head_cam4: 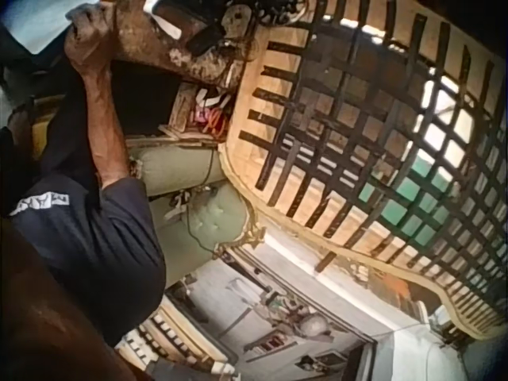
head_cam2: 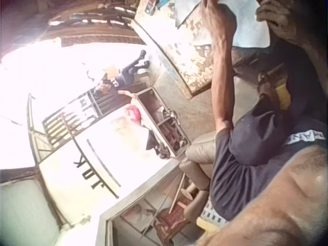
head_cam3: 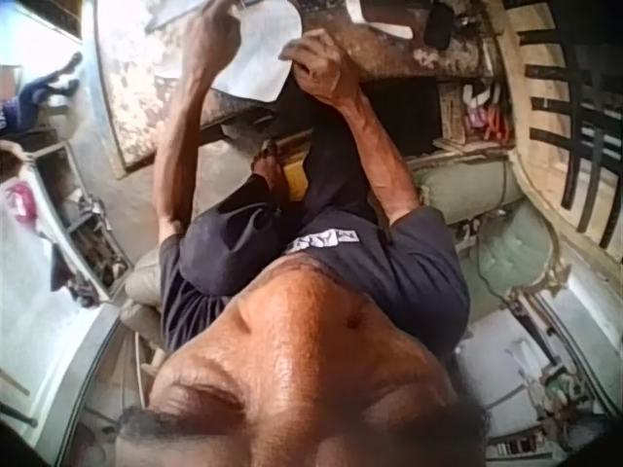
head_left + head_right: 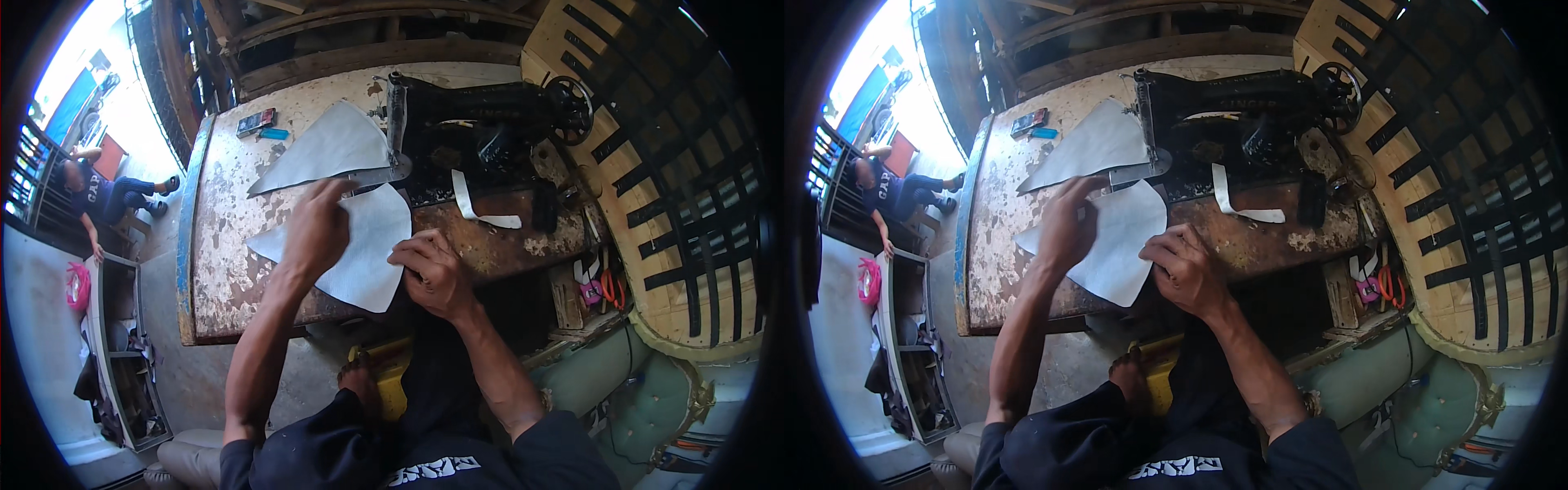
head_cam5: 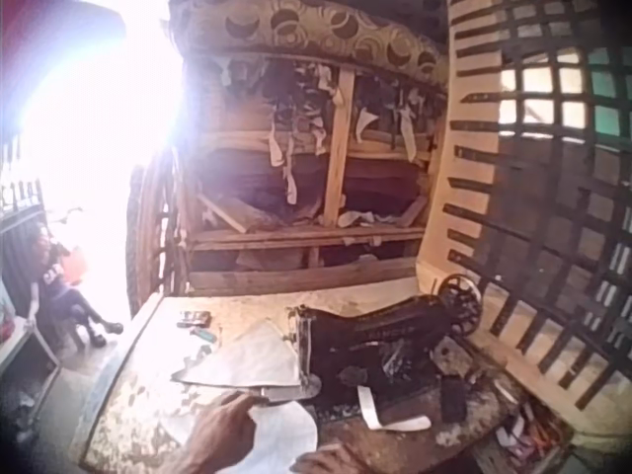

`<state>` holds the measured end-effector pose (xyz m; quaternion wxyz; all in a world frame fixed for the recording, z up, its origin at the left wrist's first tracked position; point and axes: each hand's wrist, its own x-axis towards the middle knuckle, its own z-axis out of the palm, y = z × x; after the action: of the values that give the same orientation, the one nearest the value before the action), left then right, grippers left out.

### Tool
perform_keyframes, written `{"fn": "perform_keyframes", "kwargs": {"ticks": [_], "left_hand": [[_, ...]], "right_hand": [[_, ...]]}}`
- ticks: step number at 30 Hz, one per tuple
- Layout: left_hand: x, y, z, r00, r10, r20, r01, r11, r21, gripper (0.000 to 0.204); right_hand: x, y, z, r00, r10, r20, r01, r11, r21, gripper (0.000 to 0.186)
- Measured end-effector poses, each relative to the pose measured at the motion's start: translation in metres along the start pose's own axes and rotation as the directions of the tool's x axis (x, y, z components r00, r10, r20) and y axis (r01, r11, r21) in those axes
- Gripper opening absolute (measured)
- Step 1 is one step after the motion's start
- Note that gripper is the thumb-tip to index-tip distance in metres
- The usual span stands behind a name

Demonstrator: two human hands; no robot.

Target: The person cuts a strip of material using scissors, aligns fabric pieces together, and stitches them along the edges using a sewing machine.

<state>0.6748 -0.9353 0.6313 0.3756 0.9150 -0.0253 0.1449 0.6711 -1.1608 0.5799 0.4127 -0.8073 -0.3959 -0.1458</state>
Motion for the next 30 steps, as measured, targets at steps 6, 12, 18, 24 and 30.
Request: {"fn": "perform_keyframes", "kwargs": {"ticks": [6, 12, 18, 24, 30], "left_hand": [[0.034, -0.033, 0.065, 0.997, 0.024, 0.079, -0.034, 0.99, 0.134, 0.02], [0.035, -0.027, 0.075, 0.998, -0.062, 0.034, 0.058, 0.992, 0.114, 0.024], [0.052, -0.005, 0.064, 0.973, -0.181, 0.141, 0.152, 0.969, 0.195, 0.03], [0.054, 0.0, 0.059, 0.957, -0.185, 0.222, 0.15, 0.975, 0.165, 0.026], [0.035, 0.004, 0.066, 0.985, -0.086, 0.147, 0.048, 0.968, 0.245, 0.022]], "right_hand": [[0.002, -0.002, 0.005, 0.999, -0.038, 0.001, 0.038, 0.999, 0.006, 0.032], [-0.001, -0.002, 0.0, 0.994, -0.092, 0.051, 0.093, 0.996, -0.006, 0.029], [-0.01, -0.001, 0.0, 0.994, -0.086, 0.071, 0.089, 0.995, -0.046, 0.034], [-0.013, -0.001, 0.004, 0.98, -0.184, -0.075, 0.176, 0.978, -0.109, 0.039], [-0.012, -0.004, 0.004, 0.984, -0.173, -0.031, 0.169, 0.981, -0.094, 0.038]]}}
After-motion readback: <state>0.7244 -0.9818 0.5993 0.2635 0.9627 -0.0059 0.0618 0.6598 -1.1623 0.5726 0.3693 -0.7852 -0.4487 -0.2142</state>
